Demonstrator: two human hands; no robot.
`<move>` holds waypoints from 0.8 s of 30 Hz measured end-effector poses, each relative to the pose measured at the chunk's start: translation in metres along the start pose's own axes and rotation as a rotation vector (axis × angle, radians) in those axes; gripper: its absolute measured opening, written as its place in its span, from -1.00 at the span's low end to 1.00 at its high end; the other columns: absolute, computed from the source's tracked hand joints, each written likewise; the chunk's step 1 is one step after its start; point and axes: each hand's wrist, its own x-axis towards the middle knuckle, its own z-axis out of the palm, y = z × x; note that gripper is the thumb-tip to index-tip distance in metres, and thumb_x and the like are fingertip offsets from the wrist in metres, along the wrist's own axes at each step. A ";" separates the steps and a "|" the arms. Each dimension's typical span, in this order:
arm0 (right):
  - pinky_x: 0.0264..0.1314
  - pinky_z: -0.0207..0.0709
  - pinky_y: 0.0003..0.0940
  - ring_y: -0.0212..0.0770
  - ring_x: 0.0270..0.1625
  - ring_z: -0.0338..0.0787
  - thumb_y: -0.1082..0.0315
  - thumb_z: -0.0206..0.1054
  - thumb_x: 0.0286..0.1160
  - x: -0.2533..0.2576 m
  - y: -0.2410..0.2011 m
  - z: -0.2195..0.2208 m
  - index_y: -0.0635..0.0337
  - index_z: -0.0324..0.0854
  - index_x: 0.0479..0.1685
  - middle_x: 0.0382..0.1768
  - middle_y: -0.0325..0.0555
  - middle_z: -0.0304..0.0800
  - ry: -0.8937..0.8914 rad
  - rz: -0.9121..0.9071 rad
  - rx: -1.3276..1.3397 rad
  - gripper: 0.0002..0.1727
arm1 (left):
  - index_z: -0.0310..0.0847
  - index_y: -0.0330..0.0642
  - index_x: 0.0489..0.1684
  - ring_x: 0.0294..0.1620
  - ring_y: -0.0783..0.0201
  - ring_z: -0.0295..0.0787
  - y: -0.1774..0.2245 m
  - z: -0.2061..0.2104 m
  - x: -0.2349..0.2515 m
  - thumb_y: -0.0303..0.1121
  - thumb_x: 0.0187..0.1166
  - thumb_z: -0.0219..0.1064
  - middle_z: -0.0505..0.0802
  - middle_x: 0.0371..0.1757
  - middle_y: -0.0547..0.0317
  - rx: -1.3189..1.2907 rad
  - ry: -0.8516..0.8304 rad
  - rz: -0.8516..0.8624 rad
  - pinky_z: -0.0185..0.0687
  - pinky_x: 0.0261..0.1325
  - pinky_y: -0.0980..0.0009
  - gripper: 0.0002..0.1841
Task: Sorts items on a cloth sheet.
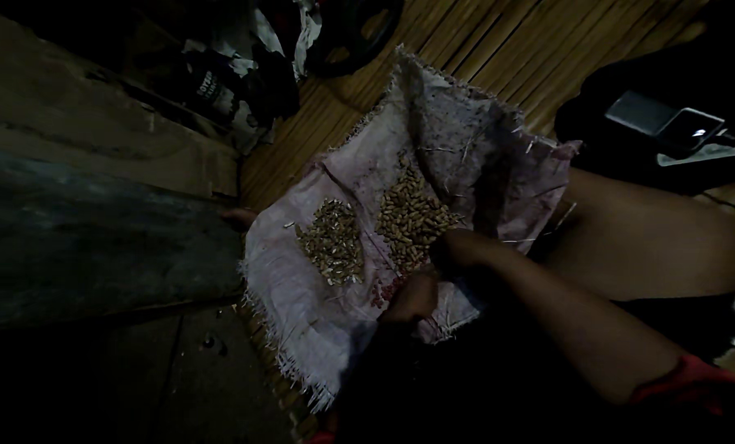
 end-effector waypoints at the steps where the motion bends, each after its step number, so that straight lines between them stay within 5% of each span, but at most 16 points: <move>1: 0.16 0.66 0.30 0.10 0.09 0.83 0.05 0.33 0.62 0.001 0.001 -0.001 0.04 0.78 0.03 -0.03 0.03 0.84 0.059 -0.029 0.050 -0.70 | 0.54 -0.08 0.57 0.66 0.10 0.48 0.000 -0.004 -0.002 -0.34 0.76 0.13 0.46 0.75 0.12 -0.020 0.047 -0.018 0.44 0.65 0.03 -0.58; 3: 0.21 0.61 0.32 0.14 0.12 0.81 0.10 0.23 0.72 0.000 0.000 -0.005 0.12 0.75 0.09 0.01 0.10 0.83 0.150 -0.018 0.155 -0.68 | 0.50 -0.06 0.63 0.71 0.19 0.42 0.000 -0.015 -0.007 -0.36 0.79 0.04 0.39 0.80 0.20 -0.087 0.157 -0.013 0.37 0.71 0.13 -0.55; 5: 0.22 0.61 0.30 0.14 0.13 0.81 0.13 0.19 0.76 -0.002 -0.002 -0.011 0.13 0.74 0.11 0.03 0.12 0.82 0.187 0.016 0.205 -0.68 | 0.53 0.00 0.61 0.61 0.24 0.54 -0.006 -0.020 -0.011 -0.38 0.80 0.02 0.52 0.72 0.22 -0.158 0.225 -0.023 0.47 0.64 0.17 -0.55; 9: 0.28 0.56 0.37 0.24 0.21 0.77 0.15 0.22 0.72 -0.004 -0.002 -0.008 0.19 0.72 0.18 0.11 0.22 0.79 0.040 0.044 0.121 -0.66 | 0.64 0.02 0.46 0.48 0.13 0.66 -0.015 -0.018 -0.013 -0.33 0.80 0.03 0.73 0.46 0.08 -0.135 0.072 -0.016 0.55 0.55 0.02 -0.62; 14: 0.14 0.58 0.39 0.20 0.11 0.79 0.10 0.34 0.62 -0.008 -0.013 0.007 0.20 0.72 0.03 0.00 0.16 0.80 -0.162 0.024 -0.017 -0.67 | 0.66 0.01 0.44 0.48 0.06 0.65 -0.015 0.005 -0.001 -0.37 0.71 0.17 0.72 0.47 0.05 0.005 -0.158 0.015 0.53 0.54 -0.06 -0.62; 18: 0.06 0.59 0.43 0.21 0.05 0.80 -0.01 0.36 0.57 -0.003 -0.007 0.015 0.14 0.75 -0.12 -0.09 0.13 0.81 -0.202 -0.035 -0.080 -0.63 | 0.64 -0.18 0.38 0.43 0.01 0.68 -0.008 0.003 0.002 -0.33 0.75 0.13 0.74 0.40 -0.07 -0.030 -0.126 -0.032 0.56 0.50 -0.07 -0.66; 24: 0.23 0.59 0.36 0.14 0.17 0.79 0.06 0.37 0.60 0.000 -0.004 0.004 0.01 0.78 0.12 0.06 0.07 0.83 -0.057 -0.050 0.032 -0.69 | 0.55 -0.09 0.56 0.50 0.08 0.64 -0.007 -0.007 -0.008 -0.31 0.78 0.11 0.68 0.52 -0.01 -0.155 -0.023 -0.078 0.52 0.56 -0.01 -0.59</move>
